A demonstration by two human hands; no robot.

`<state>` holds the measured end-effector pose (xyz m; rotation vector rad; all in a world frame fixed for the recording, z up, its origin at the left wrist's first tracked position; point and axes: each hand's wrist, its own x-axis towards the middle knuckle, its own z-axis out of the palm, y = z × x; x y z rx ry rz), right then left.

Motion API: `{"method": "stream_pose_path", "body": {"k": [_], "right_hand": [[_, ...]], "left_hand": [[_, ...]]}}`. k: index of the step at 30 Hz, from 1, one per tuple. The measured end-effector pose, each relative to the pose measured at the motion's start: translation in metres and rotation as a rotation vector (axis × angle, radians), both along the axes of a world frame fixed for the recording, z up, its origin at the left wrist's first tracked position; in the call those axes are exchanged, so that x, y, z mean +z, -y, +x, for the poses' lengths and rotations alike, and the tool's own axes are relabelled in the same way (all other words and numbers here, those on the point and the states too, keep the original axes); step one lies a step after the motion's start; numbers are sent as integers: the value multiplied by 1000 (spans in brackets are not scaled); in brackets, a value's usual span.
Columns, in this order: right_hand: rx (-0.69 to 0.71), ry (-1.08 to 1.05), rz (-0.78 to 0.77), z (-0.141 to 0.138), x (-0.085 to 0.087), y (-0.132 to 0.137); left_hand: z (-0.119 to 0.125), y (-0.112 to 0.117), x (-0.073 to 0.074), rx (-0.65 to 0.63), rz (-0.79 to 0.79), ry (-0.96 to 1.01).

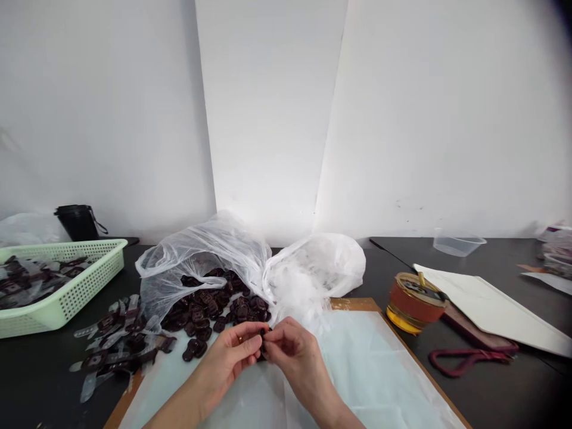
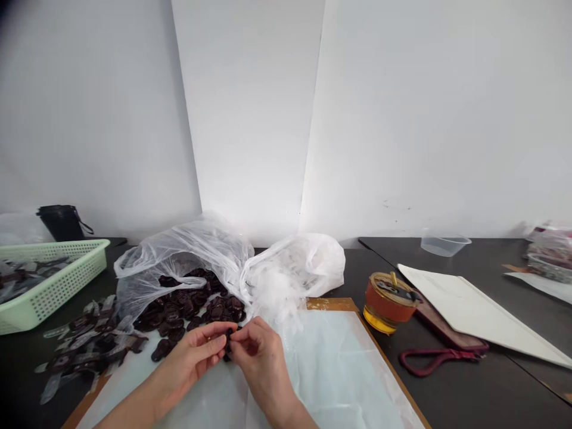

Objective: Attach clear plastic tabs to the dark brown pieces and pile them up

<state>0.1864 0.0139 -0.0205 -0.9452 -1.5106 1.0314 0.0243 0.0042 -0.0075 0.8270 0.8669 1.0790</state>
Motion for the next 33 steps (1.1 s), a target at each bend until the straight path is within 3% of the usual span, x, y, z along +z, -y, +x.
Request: {"method": "stream_pose_path", "body": {"k": [4, 17, 28, 33], "right_hand": [[-76, 145, 99, -1, 2, 2], [-137, 257, 156, -1, 4, 3], [-78, 248, 240, 6, 21, 6], [-31, 295, 248, 9, 20, 5]], "left_hand": [[2, -1, -2, -11, -6, 10], [5, -2, -14, 31, -4, 66], [4, 2, 8, -12, 20, 3], [1, 2, 5, -61, 59, -33]]}}
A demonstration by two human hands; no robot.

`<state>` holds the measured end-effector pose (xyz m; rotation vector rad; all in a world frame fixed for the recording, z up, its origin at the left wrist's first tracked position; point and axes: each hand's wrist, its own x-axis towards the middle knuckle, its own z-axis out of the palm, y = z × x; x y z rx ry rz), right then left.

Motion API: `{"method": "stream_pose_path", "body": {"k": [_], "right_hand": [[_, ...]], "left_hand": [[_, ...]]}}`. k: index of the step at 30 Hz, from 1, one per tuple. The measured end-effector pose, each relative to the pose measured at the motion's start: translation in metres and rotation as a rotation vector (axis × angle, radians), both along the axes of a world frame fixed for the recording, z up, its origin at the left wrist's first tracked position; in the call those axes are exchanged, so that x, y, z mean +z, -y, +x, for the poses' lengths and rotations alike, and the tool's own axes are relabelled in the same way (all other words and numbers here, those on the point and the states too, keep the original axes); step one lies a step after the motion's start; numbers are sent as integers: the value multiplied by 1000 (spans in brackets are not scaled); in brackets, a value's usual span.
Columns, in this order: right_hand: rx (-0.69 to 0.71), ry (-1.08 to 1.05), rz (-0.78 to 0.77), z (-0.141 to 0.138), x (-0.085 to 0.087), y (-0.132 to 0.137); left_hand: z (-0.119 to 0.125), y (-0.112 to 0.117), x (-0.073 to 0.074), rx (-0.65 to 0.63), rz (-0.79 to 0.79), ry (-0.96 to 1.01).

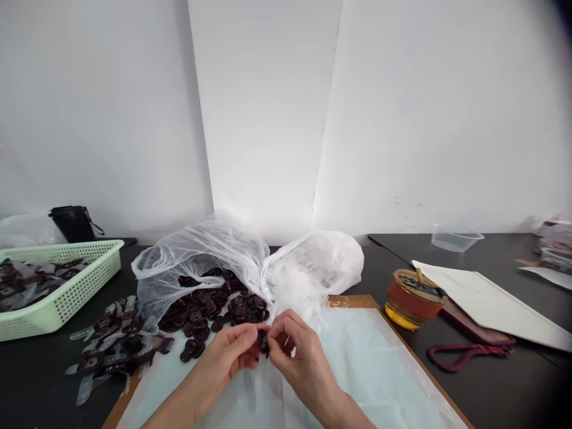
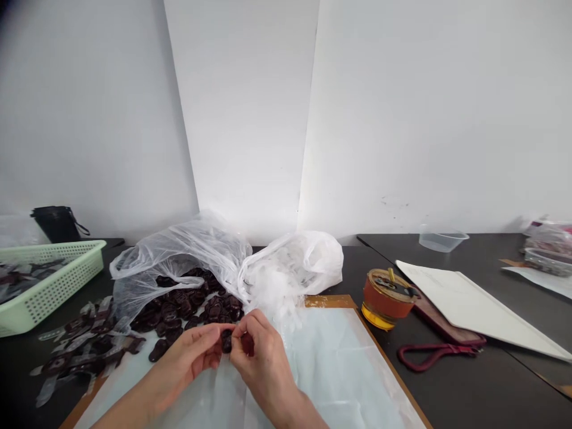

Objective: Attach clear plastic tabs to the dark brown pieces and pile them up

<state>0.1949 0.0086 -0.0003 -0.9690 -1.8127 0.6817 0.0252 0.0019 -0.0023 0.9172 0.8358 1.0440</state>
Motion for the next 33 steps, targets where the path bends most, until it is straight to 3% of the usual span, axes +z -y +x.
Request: {"method": "stream_pose_path", "body": {"k": [12, 20, 25, 33], "right_hand": [[5, -38, -50, -1, 2, 1], [145, -289, -378, -3, -3, 2], [198, -452, -394, -5, -4, 1], [268, -563, -518, -3, 2, -2]], "left_hand": [[2, 1, -2, -96, -58, 51], [-2, 0, -1, -102, -3, 1], [-2, 0, 2, -147, 23, 13], [0, 0, 0, -79, 52, 86]]}}
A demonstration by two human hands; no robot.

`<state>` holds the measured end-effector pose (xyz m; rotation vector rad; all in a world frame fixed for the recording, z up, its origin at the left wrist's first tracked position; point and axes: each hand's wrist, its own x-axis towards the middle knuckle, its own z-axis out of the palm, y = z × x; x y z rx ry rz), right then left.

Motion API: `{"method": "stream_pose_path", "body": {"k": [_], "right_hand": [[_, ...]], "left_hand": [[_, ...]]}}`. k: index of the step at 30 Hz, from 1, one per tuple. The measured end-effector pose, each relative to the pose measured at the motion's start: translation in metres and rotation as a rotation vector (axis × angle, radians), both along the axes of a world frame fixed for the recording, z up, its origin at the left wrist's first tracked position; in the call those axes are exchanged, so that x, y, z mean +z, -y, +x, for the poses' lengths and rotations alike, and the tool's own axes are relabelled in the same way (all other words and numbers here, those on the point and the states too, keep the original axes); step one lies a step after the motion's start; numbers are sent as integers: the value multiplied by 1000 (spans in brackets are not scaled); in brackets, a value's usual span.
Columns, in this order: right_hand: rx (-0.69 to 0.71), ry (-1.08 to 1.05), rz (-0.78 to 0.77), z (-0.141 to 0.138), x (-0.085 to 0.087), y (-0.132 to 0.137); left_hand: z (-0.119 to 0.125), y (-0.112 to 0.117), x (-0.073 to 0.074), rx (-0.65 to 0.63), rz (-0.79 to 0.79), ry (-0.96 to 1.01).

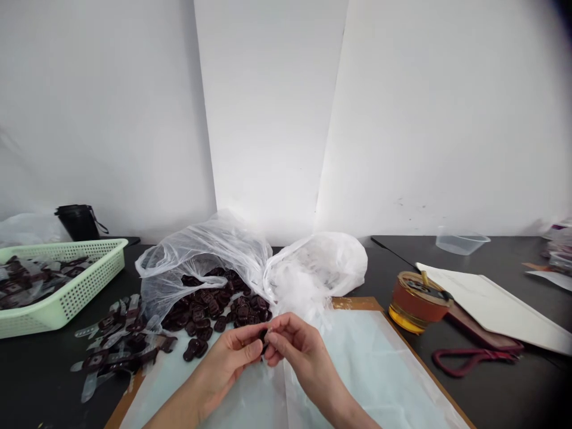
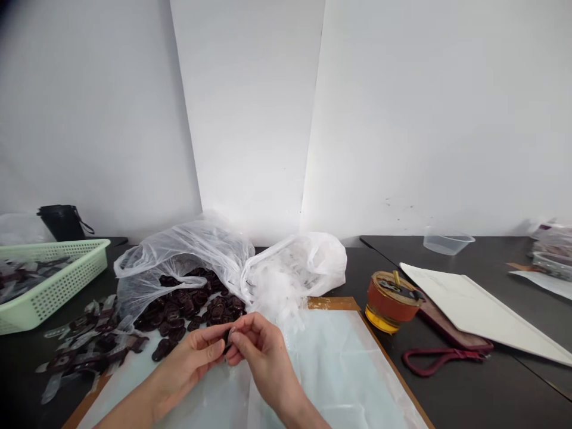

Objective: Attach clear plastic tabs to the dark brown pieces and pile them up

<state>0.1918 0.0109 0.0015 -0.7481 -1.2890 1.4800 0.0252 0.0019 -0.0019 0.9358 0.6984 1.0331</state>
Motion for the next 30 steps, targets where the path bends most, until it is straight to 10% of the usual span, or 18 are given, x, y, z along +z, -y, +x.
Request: {"method": "stream_pose_path", "body": {"k": [30], "right_hand": [[-22, 156, -266, 6, 0, -4]], "left_hand": [[2, -2, -12, 158, 12, -179]]}}
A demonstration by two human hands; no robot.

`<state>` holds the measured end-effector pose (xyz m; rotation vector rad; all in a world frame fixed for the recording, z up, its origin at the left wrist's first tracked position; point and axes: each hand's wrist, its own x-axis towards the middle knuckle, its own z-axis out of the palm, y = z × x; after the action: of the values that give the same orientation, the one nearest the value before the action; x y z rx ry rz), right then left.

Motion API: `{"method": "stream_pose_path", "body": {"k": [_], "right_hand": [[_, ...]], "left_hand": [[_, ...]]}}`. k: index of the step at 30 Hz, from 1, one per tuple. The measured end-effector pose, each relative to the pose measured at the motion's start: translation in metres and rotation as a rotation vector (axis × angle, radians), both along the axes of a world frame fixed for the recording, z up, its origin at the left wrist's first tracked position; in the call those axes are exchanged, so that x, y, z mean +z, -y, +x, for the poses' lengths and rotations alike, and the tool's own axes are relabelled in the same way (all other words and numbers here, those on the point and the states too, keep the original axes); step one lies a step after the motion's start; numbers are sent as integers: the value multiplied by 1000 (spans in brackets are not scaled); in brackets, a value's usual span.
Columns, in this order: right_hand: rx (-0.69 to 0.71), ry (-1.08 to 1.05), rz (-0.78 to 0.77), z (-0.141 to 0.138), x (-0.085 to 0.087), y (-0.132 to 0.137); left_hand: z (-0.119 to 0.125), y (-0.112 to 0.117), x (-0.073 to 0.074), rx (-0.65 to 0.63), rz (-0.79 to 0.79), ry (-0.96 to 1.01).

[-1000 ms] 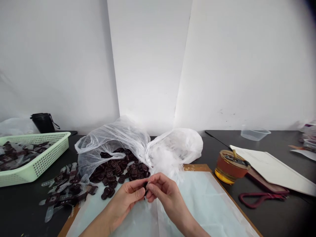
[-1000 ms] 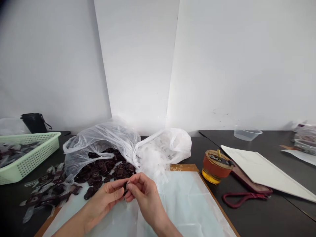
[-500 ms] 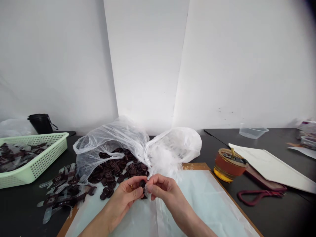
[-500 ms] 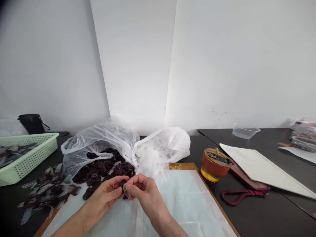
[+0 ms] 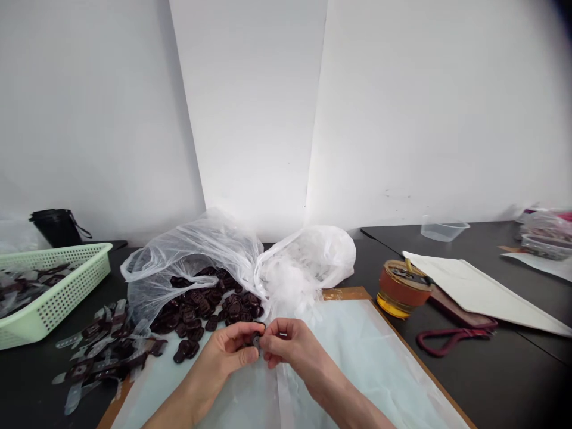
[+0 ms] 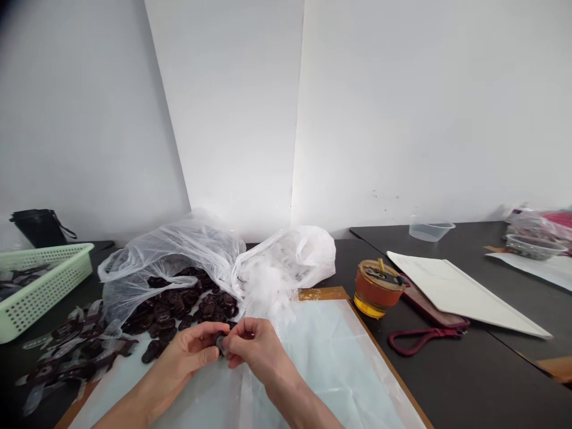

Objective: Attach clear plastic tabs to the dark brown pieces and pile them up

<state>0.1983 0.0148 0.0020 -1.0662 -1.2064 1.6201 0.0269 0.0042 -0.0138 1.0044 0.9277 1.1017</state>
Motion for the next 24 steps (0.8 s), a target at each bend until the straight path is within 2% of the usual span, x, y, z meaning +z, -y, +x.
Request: {"method": "stream_pose_path", "body": {"k": [6, 18, 24], "right_hand": [[-28, 22, 9, -3, -1, 0], [-30, 47, 29, -2, 0, -1], [-20, 64, 62, -3, 0, -1]], "left_hand": [[1, -1, -2, -13, 49, -29], [3, 1, 5, -54, 132, -90], [2, 1, 5, -40, 129, -86]]}}
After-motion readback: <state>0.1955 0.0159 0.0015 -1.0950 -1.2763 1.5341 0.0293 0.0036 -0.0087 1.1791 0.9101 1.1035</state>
